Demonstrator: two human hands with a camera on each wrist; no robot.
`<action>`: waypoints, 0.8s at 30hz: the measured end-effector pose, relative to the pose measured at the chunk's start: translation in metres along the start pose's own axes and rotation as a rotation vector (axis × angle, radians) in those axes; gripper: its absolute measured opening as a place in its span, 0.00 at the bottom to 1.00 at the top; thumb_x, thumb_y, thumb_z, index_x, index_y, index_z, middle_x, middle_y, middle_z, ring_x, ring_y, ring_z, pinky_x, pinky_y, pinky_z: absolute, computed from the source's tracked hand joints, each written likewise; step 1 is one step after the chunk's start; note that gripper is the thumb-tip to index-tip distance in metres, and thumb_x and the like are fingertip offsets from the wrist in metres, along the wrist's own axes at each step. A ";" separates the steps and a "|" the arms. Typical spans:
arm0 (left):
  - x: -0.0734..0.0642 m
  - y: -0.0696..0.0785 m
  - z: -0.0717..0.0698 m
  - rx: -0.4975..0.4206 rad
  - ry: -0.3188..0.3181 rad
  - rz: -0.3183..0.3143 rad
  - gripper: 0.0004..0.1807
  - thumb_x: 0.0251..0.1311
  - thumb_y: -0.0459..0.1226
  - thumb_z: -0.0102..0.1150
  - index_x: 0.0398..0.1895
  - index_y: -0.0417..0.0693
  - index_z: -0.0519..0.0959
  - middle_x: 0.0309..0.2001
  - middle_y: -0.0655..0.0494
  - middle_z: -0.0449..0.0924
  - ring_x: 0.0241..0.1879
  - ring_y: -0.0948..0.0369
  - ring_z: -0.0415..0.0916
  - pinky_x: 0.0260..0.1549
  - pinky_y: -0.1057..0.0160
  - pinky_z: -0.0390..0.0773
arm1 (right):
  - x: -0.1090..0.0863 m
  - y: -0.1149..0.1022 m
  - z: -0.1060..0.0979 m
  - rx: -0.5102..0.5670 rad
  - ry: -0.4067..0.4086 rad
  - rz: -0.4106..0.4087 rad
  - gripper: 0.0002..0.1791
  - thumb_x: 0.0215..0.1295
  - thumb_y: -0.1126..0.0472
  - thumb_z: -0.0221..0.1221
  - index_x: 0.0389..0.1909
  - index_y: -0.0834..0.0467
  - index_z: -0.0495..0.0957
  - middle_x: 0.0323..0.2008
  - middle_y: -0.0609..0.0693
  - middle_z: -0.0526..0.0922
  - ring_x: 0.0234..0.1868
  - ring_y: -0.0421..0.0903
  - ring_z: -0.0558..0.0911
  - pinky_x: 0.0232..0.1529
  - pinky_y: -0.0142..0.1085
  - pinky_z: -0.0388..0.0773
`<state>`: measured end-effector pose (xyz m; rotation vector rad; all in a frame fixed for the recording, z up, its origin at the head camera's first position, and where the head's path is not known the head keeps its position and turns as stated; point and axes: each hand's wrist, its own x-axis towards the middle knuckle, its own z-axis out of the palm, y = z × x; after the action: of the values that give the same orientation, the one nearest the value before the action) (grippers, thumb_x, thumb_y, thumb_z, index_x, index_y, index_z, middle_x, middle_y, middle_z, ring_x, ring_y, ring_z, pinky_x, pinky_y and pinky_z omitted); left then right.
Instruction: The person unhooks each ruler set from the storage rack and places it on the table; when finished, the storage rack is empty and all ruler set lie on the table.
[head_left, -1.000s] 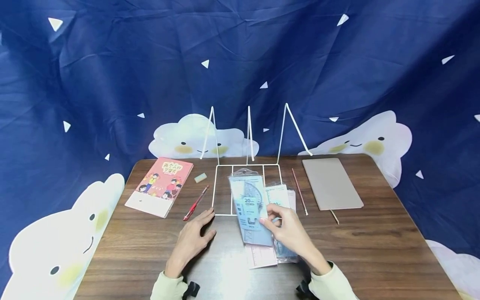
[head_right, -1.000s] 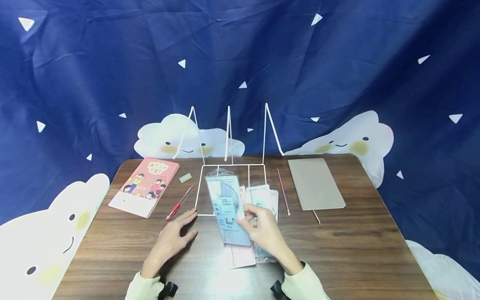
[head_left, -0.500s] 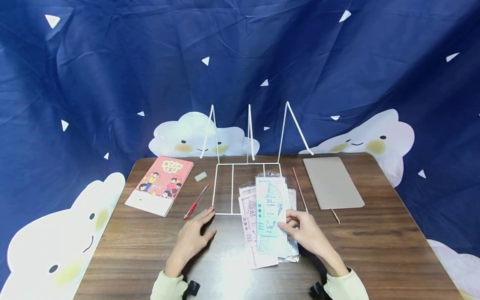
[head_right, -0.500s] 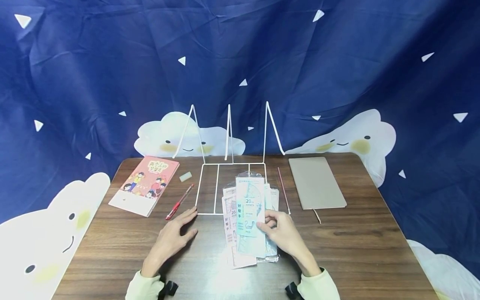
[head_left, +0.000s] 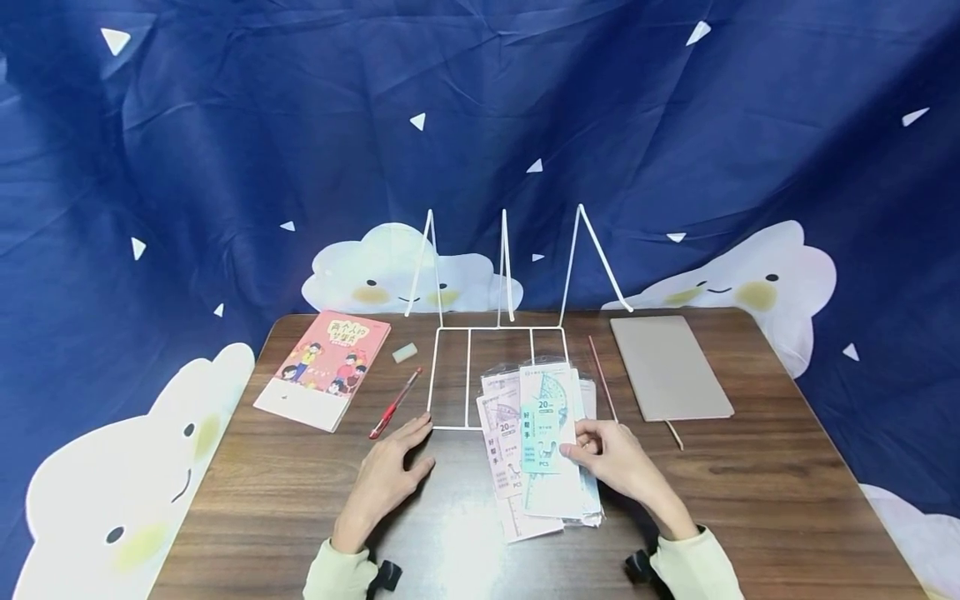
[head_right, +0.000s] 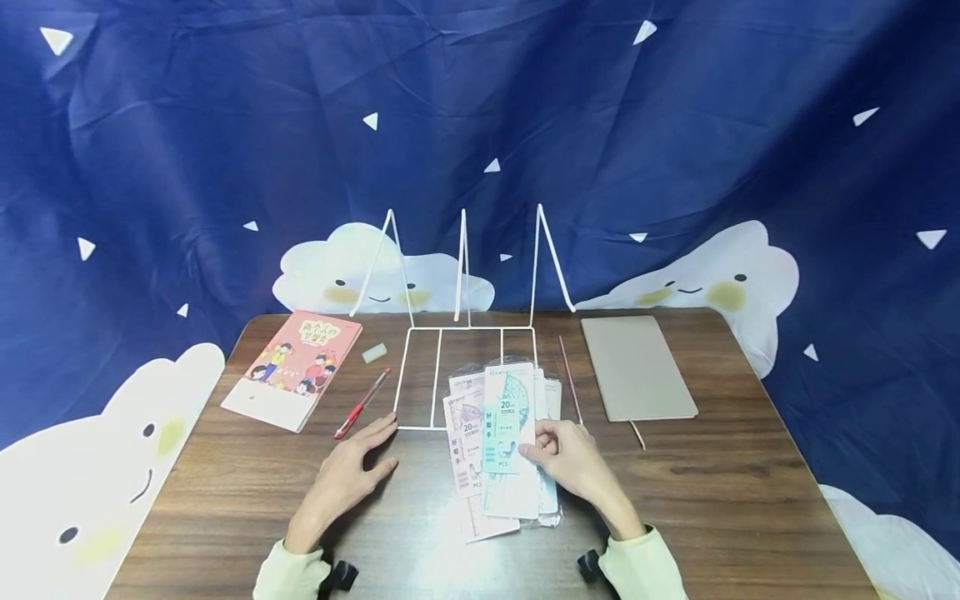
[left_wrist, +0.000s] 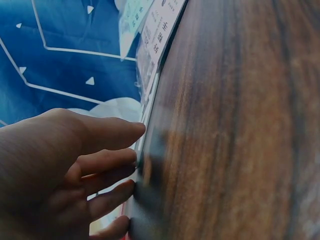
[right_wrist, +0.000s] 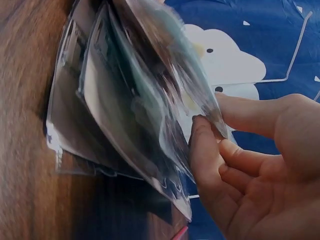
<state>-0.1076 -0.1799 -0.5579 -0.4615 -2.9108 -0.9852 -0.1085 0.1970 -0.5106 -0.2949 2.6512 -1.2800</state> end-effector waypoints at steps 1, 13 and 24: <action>0.000 0.000 0.000 -0.002 -0.001 0.003 0.32 0.63 0.40 0.71 0.72 0.48 0.77 0.73 0.55 0.73 0.73 0.53 0.69 0.68 0.42 0.71 | 0.000 0.000 -0.001 -0.013 0.006 -0.002 0.18 0.68 0.56 0.69 0.24 0.52 0.70 0.19 0.40 0.65 0.21 0.34 0.64 0.24 0.27 0.59; 0.003 0.000 0.003 0.002 -0.012 0.013 0.32 0.63 0.41 0.71 0.72 0.48 0.77 0.73 0.54 0.73 0.74 0.54 0.69 0.68 0.43 0.71 | -0.011 -0.001 -0.005 -0.233 0.174 -0.001 0.11 0.66 0.52 0.71 0.36 0.55 0.85 0.20 0.38 0.75 0.18 0.35 0.69 0.28 0.31 0.65; 0.001 -0.002 0.004 0.006 -0.003 0.008 0.32 0.63 0.41 0.71 0.71 0.48 0.77 0.73 0.54 0.74 0.73 0.52 0.70 0.67 0.42 0.72 | -0.020 0.002 0.002 -0.274 0.253 -0.031 0.09 0.66 0.55 0.71 0.36 0.56 0.84 0.20 0.39 0.75 0.18 0.34 0.69 0.21 0.29 0.64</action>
<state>-0.1089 -0.1789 -0.5621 -0.4742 -2.9116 -0.9752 -0.0894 0.2018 -0.5116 -0.2248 3.0534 -1.0197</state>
